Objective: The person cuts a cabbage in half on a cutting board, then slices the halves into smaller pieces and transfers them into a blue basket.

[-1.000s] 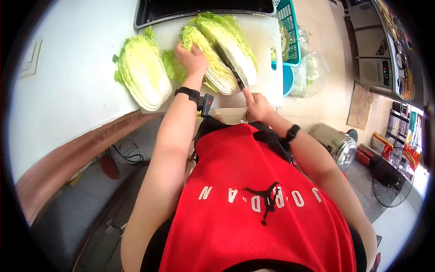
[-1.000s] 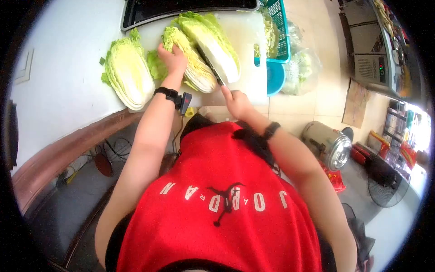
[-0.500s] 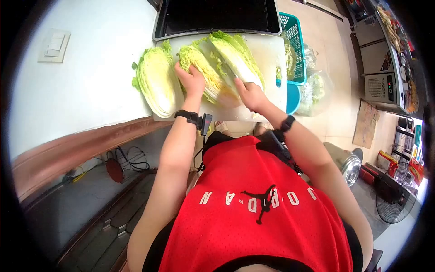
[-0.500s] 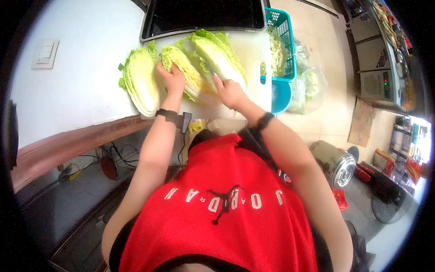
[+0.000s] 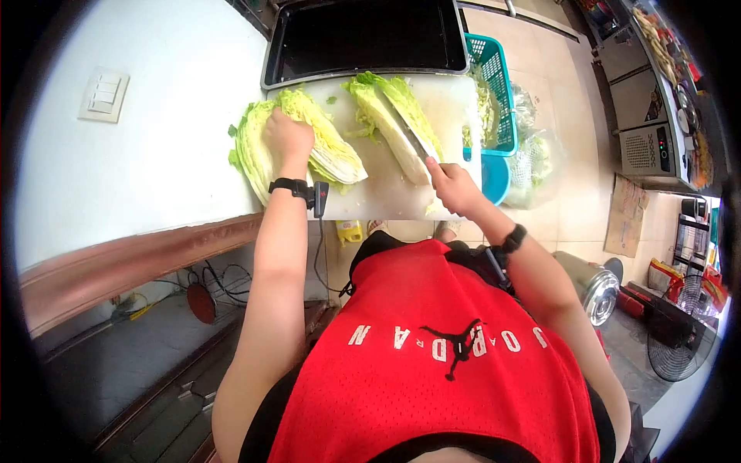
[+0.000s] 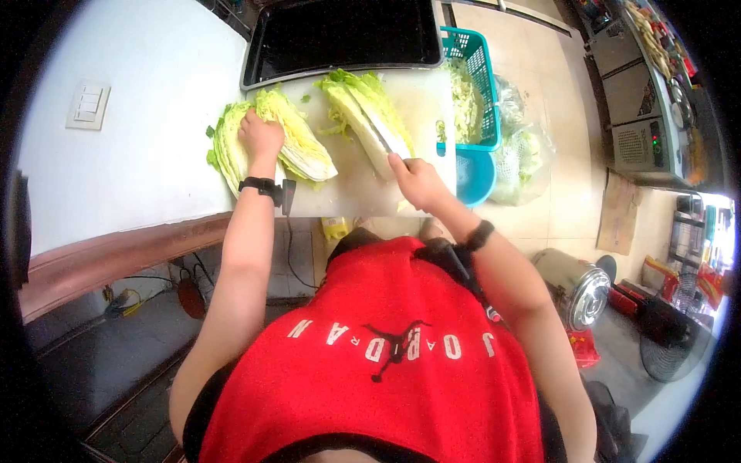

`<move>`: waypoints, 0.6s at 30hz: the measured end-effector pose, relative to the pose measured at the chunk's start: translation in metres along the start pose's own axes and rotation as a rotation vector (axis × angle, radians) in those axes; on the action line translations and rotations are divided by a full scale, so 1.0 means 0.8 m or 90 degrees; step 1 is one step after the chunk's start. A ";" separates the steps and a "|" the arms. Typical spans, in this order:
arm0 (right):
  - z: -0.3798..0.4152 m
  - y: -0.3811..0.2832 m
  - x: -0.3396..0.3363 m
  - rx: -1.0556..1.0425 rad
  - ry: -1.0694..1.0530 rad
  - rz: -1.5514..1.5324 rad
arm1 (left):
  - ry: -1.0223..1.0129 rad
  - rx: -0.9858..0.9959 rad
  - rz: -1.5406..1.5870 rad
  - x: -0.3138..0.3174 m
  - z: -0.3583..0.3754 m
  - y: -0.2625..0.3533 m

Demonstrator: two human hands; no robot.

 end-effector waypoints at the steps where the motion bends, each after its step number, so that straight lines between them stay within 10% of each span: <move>1: 0.000 -0.002 0.000 -0.015 -0.002 -0.039 | 0.003 0.002 0.000 -0.002 0.006 0.005; 3: -0.003 -0.009 -0.003 -0.034 -0.002 -0.081 | 0.098 0.168 -0.017 -0.009 0.031 0.039; 7: 0.007 -0.031 -0.014 -0.037 0.025 -0.227 | -0.217 0.553 -0.056 0.000 0.093 0.119; 18: 0.048 0.086 -0.102 -0.002 0.139 -0.181 | -0.195 1.061 -0.205 0.076 0.127 0.235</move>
Point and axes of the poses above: each hand's wrist, its own z-axis away from the middle knuckle, its own x-axis out of the palm, y = z × x, the point moved 4 cm from there along -z, towards the middle knuckle, and after that the axes turned 3 degrees about y, right-handed, at the moved point
